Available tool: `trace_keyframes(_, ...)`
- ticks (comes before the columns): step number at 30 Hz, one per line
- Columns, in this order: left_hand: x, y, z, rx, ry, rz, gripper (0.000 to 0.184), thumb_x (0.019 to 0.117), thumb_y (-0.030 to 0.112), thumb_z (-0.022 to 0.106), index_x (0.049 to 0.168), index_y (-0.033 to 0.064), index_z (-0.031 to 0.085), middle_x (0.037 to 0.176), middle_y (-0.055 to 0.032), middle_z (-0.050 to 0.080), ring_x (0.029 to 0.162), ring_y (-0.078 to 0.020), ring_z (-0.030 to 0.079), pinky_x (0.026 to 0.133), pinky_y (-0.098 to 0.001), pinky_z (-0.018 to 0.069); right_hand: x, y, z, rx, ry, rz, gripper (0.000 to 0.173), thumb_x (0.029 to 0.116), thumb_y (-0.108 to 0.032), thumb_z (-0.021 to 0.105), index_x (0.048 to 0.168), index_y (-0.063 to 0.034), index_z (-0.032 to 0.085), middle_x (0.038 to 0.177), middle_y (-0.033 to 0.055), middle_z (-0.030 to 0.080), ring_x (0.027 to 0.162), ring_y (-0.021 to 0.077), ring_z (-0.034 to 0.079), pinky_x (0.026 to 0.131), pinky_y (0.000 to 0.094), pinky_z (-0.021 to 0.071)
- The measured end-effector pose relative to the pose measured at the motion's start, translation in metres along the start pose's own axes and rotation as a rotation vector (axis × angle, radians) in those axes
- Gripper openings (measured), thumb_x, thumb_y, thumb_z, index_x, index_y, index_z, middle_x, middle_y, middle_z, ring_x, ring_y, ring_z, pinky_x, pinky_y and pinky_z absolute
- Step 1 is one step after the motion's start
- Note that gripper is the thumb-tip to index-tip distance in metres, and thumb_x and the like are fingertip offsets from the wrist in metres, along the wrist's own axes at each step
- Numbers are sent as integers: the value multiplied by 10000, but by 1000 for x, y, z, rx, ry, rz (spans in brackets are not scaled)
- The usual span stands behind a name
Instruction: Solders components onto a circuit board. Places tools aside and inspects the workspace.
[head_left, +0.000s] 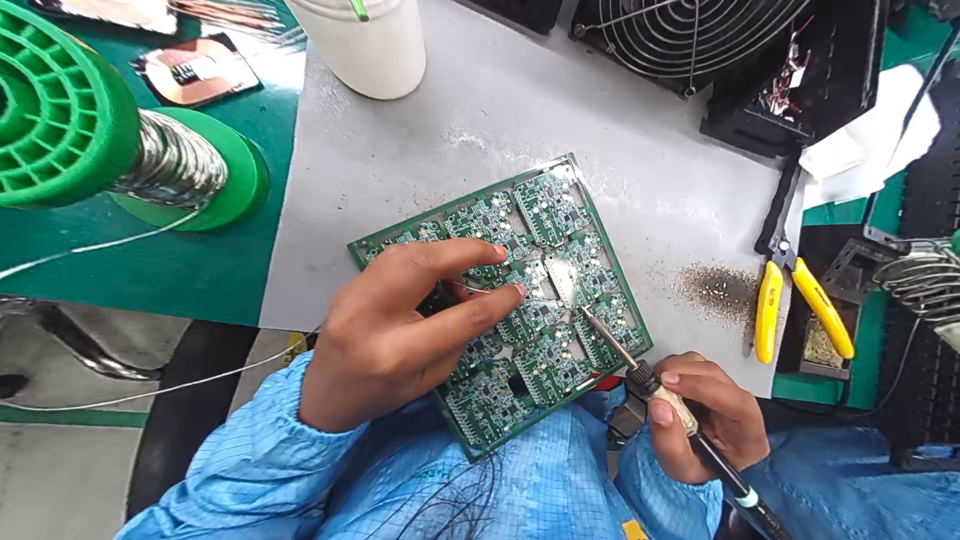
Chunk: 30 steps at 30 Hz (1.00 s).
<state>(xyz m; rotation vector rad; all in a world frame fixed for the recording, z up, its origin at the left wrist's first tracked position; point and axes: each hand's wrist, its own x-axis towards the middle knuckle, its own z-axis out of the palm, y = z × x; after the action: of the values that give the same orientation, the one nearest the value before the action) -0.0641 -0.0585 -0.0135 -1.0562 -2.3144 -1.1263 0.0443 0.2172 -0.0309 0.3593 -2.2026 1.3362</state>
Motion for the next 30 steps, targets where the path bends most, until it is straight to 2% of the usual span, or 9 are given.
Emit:
trace_keyframes(11,0,0,0,5,-1,0,250,1010,44,558,1087,129,781,1203,-162,689,850,-118,595,735,-211,458,0,0,1,15,16,4,206,993,-318,642,1107,-147,659,983,-89,672,896,-25,647,775,115,521)
trace_keyframes(15,-2,1,0,-6,51,-20,218,1022,83,574,1100,139,770,1202,-134,678,884,-103,605,760,-190,470,0,-1,0,14,5,9,212,993,-316,636,1106,-138,656,975,-86,670,896,-25,645,779,112,516)
trace_keyframes(17,-2,1,1,-4,88,-32,185,1021,93,585,1080,108,760,1186,-132,675,893,-99,610,773,-184,479,0,0,0,17,9,7,207,991,-310,641,1107,-139,658,977,-87,674,899,-22,647,781,116,518)
trace_keyframes(21,-2,0,3,11,164,-37,128,1023,130,606,1014,46,703,1184,-109,664,979,-73,630,871,-170,502,-3,0,0,54,106,15,209,1002,-327,645,1151,-182,669,1018,-124,684,907,-25,654,781,126,527)
trace_keyframes(24,-3,0,2,27,181,-49,142,1027,154,605,1000,39,684,1166,-113,667,982,-78,628,878,-182,502,-9,1,-4,75,235,18,250,1035,-390,592,1218,-242,677,1064,-170,693,949,-33,652,800,136,525)
trace_keyframes(25,-3,0,2,30,177,-54,149,1030,160,603,1002,40,686,1156,-119,669,977,-85,627,875,-185,498,-12,3,-7,27,270,-12,269,1047,-412,558,1231,-250,670,1077,-180,689,976,-37,645,826,141,515)
trace_keyframes(27,-3,0,3,34,172,-59,161,1035,171,598,1008,43,693,1116,-134,676,952,-100,627,859,-187,489,-22,11,-16,-254,300,-103,280,1066,-440,491,1248,-269,617,1097,-185,639,1030,-50,602,886,139,474)
trace_keyframes(28,-2,0,2,35,170,-57,164,1037,173,597,1014,44,696,1100,-140,679,947,-103,629,855,-181,489,-28,18,-22,-440,296,-153,265,1065,-427,477,1241,-263,588,1106,-156,604,1057,-32,583,922,159,460)
trace_keyframes(30,-1,0,2,30,157,-40,169,1045,174,586,1029,37,684,1098,-153,669,949,-107,623,856,-172,484,-37,34,-27,-702,285,-230,229,1043,-403,514,1139,-205,577,1052,-43,572,1052,82,571,980,255,441)
